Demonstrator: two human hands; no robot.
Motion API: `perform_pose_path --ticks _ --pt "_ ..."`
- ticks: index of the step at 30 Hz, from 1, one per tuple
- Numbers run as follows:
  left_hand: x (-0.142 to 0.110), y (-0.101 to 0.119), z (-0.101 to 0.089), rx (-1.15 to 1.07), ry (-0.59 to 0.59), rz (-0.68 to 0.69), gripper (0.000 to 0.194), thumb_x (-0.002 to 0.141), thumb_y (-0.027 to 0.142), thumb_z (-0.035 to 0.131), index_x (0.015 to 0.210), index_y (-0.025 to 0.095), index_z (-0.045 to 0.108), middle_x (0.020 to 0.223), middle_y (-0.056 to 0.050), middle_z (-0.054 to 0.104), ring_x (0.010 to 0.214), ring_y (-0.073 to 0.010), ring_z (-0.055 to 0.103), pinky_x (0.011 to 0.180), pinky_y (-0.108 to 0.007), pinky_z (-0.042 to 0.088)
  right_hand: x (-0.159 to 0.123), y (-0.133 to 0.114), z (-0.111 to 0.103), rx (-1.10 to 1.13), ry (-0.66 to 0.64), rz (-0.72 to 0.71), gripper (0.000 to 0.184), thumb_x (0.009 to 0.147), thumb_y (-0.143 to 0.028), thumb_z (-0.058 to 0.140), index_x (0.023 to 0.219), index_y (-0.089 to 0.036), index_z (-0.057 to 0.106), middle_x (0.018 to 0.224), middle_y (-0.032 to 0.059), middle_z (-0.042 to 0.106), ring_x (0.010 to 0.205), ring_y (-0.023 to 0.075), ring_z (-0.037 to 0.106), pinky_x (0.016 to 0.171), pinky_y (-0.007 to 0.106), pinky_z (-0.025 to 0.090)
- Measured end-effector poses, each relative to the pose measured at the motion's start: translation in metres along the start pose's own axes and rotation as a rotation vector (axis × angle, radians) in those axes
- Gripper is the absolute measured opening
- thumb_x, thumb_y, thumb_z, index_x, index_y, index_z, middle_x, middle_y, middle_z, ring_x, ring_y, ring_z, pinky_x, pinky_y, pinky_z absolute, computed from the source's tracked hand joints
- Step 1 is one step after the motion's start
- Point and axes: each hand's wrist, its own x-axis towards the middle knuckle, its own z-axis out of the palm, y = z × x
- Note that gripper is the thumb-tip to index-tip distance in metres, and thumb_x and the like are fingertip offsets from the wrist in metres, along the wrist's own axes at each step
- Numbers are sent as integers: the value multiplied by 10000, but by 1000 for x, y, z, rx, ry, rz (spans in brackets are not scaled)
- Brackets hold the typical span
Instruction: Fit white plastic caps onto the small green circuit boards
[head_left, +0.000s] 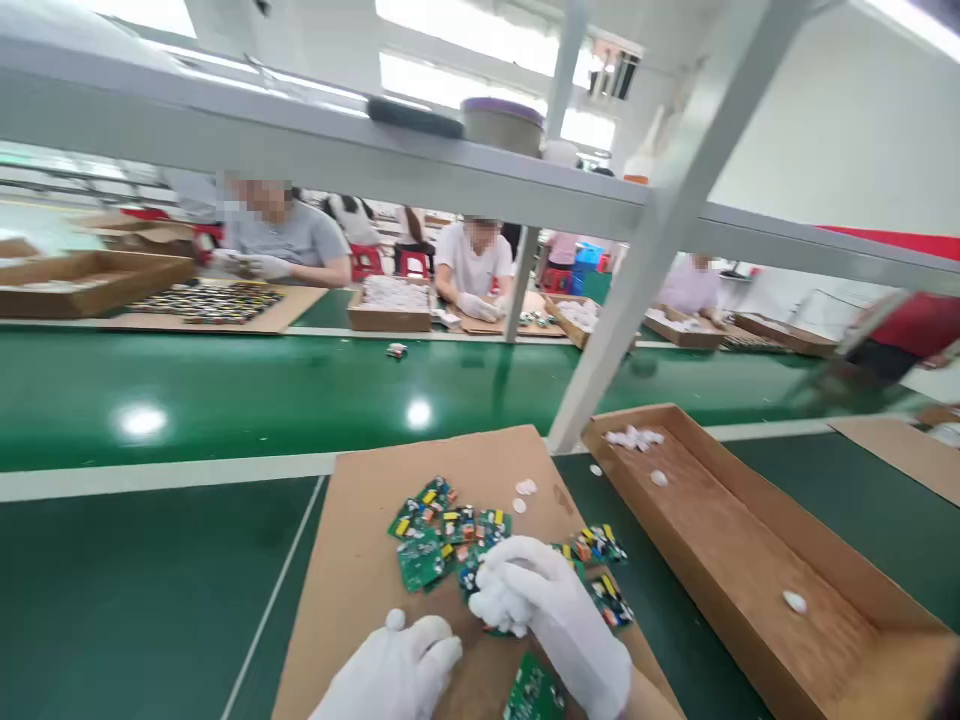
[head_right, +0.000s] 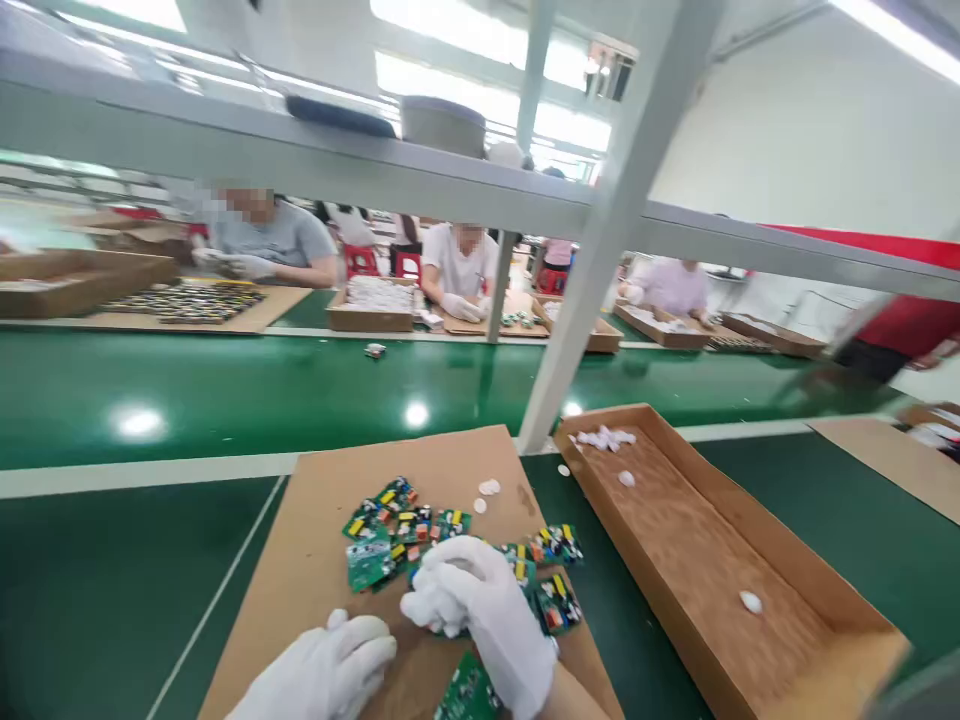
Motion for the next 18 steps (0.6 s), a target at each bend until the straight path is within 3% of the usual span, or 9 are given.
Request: perform_pose_path --ticks 2,4,7,9,12,14,18 --pt "1 1 2 -38 -49 -41 157 754 84 598 692 229 585 672 35 647 528 -163 613 649 -290 482 1 2 -2 -5 0 21 378 785 -474 845 862 -134 698 590 10 552 515 136 466 531 247 376" --pt "0 4 0 -68 -76 -56 188 755 184 679 624 212 548 624 25 617 527 -168 596 682 -313 480 0 2 -3 -13 1 22 383 793 -473 850 894 -137 697 668 33 598 551 140 497 527 235 358" --pt "0 10 -18 -108 -119 -6 247 857 270 641 629 215 562 650 9 616 607 -182 613 709 -330 472 -4 -1 -1 -89 16 -8 388 821 -468 840 951 -140 678 804 74 660 643 172 577 565 248 402" --pt "2 13 -34 -155 -135 -67 188 903 291 589 730 222 611 744 -7 643 672 -190 631 688 -319 471 -8 -4 1 -164 30 -30 431 842 -471 828 1075 -155 650 946 100 679 787 218 636 628 274 458" --pt "5 13 -51 -341 -55 -274 184 925 265 500 1013 219 656 1002 -59 692 813 -202 666 733 -322 510 -13 -7 7 -217 18 -29 548 843 -467 833 1244 -198 572 1122 99 651 936 241 656 738 317 516" --pt "6 12 -56 -594 -19 -421 308 936 285 461 1202 227 603 1141 -80 683 848 -187 671 807 -340 537 -15 -7 12 -239 -29 8 495 859 -440 824 1211 -197 574 1101 90 660 959 238 662 809 339 523" --pt "8 13 -56 -1145 -59 -597 459 903 356 524 1335 203 510 1074 -74 710 915 -200 678 884 -361 560 -22 -2 21 -325 -158 -41 258 929 -371 743 1049 -191 603 1004 70 660 951 230 651 867 360 520"
